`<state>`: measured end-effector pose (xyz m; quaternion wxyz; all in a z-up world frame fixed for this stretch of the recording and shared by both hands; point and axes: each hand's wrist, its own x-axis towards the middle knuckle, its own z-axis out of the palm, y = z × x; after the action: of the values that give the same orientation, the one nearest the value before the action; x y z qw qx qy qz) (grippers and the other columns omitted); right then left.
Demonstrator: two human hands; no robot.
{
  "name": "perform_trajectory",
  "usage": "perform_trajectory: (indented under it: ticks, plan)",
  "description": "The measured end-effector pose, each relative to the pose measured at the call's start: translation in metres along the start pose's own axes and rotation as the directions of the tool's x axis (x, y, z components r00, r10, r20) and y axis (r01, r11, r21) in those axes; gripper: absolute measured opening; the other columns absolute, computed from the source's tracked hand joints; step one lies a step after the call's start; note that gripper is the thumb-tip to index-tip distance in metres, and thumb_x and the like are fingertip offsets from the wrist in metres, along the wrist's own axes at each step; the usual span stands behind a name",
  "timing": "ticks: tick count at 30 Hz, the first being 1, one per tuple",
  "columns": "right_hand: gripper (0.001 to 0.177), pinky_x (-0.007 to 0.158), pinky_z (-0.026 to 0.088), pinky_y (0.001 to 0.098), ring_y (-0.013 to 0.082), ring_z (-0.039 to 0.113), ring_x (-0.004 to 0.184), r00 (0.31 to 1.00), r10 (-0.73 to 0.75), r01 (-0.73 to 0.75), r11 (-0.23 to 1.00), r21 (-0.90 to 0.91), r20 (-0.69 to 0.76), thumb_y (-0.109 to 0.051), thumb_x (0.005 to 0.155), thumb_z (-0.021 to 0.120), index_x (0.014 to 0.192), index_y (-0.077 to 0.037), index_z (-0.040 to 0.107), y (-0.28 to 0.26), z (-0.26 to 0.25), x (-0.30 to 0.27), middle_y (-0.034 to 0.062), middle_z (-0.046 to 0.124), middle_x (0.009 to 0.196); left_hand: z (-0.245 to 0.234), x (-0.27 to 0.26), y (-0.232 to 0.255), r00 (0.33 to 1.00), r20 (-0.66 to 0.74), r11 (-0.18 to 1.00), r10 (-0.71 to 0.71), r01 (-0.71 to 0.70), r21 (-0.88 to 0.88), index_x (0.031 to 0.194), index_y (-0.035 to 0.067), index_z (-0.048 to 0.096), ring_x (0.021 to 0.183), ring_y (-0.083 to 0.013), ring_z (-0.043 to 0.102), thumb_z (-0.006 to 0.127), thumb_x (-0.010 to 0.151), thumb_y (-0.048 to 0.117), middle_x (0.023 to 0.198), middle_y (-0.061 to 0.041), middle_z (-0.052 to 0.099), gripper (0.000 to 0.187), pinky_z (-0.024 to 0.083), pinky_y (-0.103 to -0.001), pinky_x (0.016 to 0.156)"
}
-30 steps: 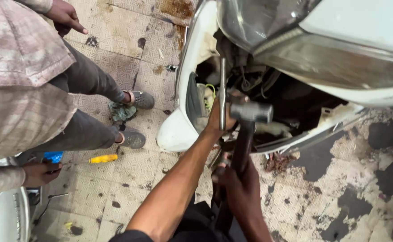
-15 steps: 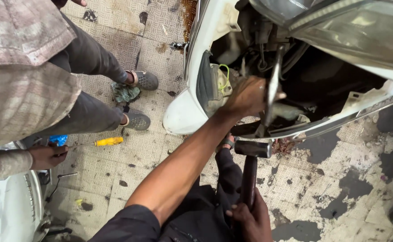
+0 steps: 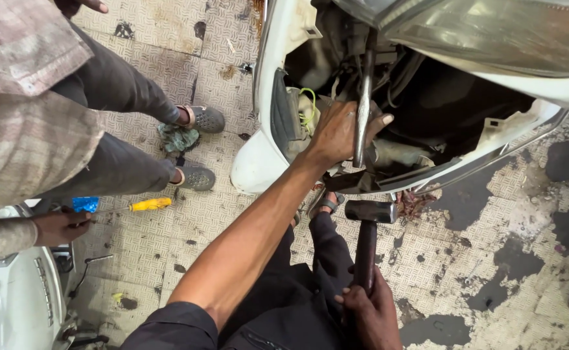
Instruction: Repairing the internal components of a white scooter using a hammer and metal rod tools.
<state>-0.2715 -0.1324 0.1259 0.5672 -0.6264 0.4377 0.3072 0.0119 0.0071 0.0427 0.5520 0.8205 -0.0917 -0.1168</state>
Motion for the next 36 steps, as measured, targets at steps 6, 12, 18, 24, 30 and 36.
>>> perform_trajectory:
  ticks: [6,12,18,24,30,36]
  plan:
    - [0.057,0.058,0.058,0.0368,0.0268,0.073,0.076,0.998,0.066,-0.066,0.998,0.006,-0.014,-0.008,0.079,0.058,0.136,-0.001,0.049,0.005,-0.01,0.002,0.0177,0.06,0.091,0.001,-0.002,0.0,0.992,-0.092,0.996,0.087,-0.088,-0.012,0.085,0.006,0.072,0.033,-0.0145,0.059,0.062,0.097,0.048,0.041,-0.002,0.055,0.045,0.049,-0.034,0.041]
    - [0.057,0.053,0.058,0.0394,0.0285,0.075,0.079,0.997,0.083,-0.083,0.996,-0.009,-0.002,-0.011,0.083,0.06,0.138,-0.002,0.047,0.004,-0.011,0.006,0.0185,0.061,0.092,0.005,-0.004,-0.007,0.989,-0.119,0.995,0.092,-0.087,0.042,0.078,0.008,0.072,0.033,-0.0124,0.058,0.062,0.098,0.051,0.042,-0.002,0.055,0.048,0.047,-0.032,0.04]
    - [0.06,0.055,0.059,0.0395,0.0294,0.074,0.079,0.999,0.048,-0.048,0.998,-0.032,-0.012,-0.006,0.082,0.058,0.14,-0.001,0.045,0.014,-0.025,0.012,0.0189,0.061,0.092,0.004,-0.012,0.011,0.976,-0.211,0.994,0.054,-0.033,0.101,0.079,0.008,0.072,0.041,-0.0164,0.062,0.063,0.098,0.049,0.049,-0.003,0.061,0.046,0.048,-0.036,0.047]
    - [0.062,0.066,0.064,0.0362,0.0265,0.071,0.079,0.994,-0.113,0.114,0.991,0.07,-0.01,-0.002,0.082,0.057,0.141,0.005,0.045,-0.002,-0.034,0.017,0.0202,0.06,0.092,0.015,-0.013,0.011,0.912,-0.395,0.993,0.109,-0.118,0.002,0.08,0.006,0.07,0.052,-0.0215,0.066,0.064,0.099,0.033,0.057,-0.006,0.065,0.033,0.051,-0.039,0.06]
    - [0.065,0.054,0.058,0.0446,0.0301,0.073,0.074,0.995,0.067,-0.069,0.997,-0.017,-0.07,-0.006,0.082,0.06,0.144,-0.004,0.042,-0.04,-0.021,0.007,0.0189,0.058,0.089,0.009,0.006,0.012,0.964,-0.267,0.998,-0.018,0.0,-0.068,0.075,0.006,0.07,0.048,-0.0243,0.066,0.067,0.097,0.024,0.057,-0.008,0.065,0.029,0.05,-0.042,0.051]
    - [0.073,0.069,0.064,0.0414,0.0293,0.07,0.082,1.0,-0.019,0.02,0.998,0.06,-0.014,-0.001,0.079,0.06,0.149,-0.001,0.039,0.015,-0.031,0.037,0.0197,0.058,0.094,0.003,0.011,0.019,0.877,-0.439,0.974,0.193,-0.117,0.194,0.072,0.005,0.068,0.051,-0.0304,0.06,0.07,0.095,0.025,0.057,-0.012,0.062,0.03,0.048,-0.045,0.055]
